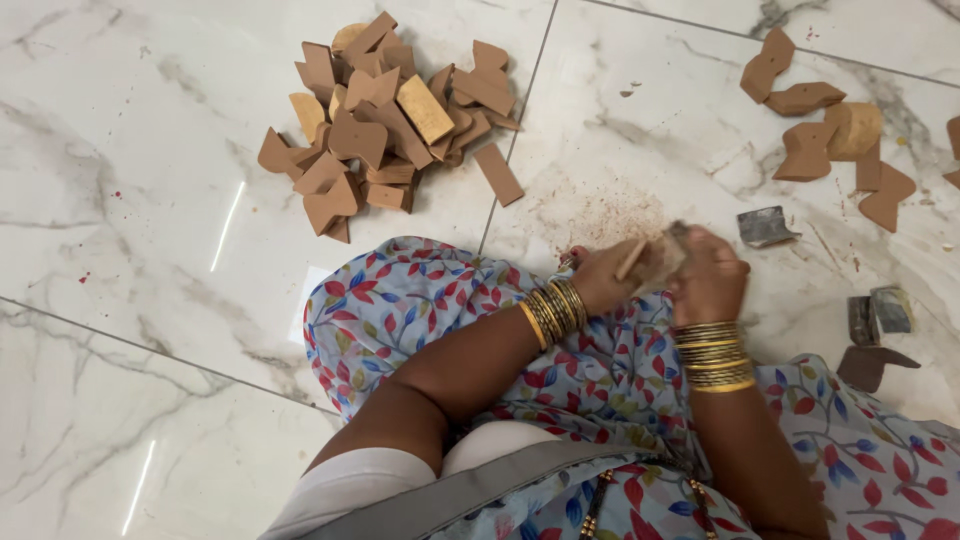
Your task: The person sits on the floor and sands small wooden cutout pieces one at a time using a sanding block, rubbing the edges of each piece and setting finished pieces on a pile beside them.
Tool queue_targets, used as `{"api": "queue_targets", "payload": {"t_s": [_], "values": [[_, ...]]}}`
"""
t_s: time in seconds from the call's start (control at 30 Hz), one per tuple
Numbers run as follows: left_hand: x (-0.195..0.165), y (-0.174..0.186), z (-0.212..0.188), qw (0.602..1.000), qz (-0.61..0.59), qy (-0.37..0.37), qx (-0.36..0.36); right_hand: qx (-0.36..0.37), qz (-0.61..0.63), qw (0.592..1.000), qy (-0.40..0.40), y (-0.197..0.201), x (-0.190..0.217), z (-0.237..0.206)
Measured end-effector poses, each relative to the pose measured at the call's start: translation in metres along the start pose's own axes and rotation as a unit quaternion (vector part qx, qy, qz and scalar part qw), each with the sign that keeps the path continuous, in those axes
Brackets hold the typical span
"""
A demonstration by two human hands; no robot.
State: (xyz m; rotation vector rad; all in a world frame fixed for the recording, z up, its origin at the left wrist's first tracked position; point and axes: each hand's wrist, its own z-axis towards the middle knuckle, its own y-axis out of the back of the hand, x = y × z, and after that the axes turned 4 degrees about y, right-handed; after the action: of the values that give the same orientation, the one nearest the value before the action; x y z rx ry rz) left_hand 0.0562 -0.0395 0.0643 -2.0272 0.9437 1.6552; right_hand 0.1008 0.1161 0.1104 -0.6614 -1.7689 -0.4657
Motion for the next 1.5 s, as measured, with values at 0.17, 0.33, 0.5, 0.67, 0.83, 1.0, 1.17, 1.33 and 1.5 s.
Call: {"api": "queue_targets", "payload": {"t_s": [0.17, 0.33, 0.5, 0.67, 0.83, 1.0, 1.17, 1.33, 1.5], "values": [[0.010, 0.009, 0.010, 0.965, -0.261, -0.031, -0.002, 0.043, 0.186, 0.981, -0.040, 0.029, -0.005, 0.003], [0.022, 0.008, 0.017, 0.932, -0.342, 0.069, -0.098, 0.042, 0.165, 0.984, -0.053, 0.024, -0.016, -0.003], [0.032, 0.010, 0.024, 0.856, -0.484, 0.149, -0.106, 0.062, 0.158, 0.985, -0.016, 0.015, -0.018, -0.011], [0.020, 0.011, 0.018, 0.810, -0.565, 0.146, -0.065, 0.050, 0.114, 0.992, 0.018, 0.004, -0.028, -0.025], [0.003, 0.017, 0.009, 0.806, -0.553, 0.199, -0.076, 0.073, 0.157, 0.985, 0.023, -0.003, -0.032, -0.031], [0.009, 0.020, 0.018, 0.850, -0.488, 0.166, -0.113, 0.052, 0.107, 0.993, 0.013, 0.003, -0.030, -0.023], [0.033, 0.096, 0.054, 0.803, -0.508, 0.110, -0.292, 0.039, 0.095, 0.995, 0.001, 0.013, -0.040, -0.012], [0.053, 0.223, 0.050, 0.710, -0.503, -0.190, -0.456, 0.046, 0.083, 0.995, -0.023, 0.018, -0.048, -0.004], [0.018, 0.224, 0.020, 0.820, -0.275, -0.055, -0.498, 0.046, 0.052, 0.998, -0.015, 0.017, -0.050, 0.003]]}}
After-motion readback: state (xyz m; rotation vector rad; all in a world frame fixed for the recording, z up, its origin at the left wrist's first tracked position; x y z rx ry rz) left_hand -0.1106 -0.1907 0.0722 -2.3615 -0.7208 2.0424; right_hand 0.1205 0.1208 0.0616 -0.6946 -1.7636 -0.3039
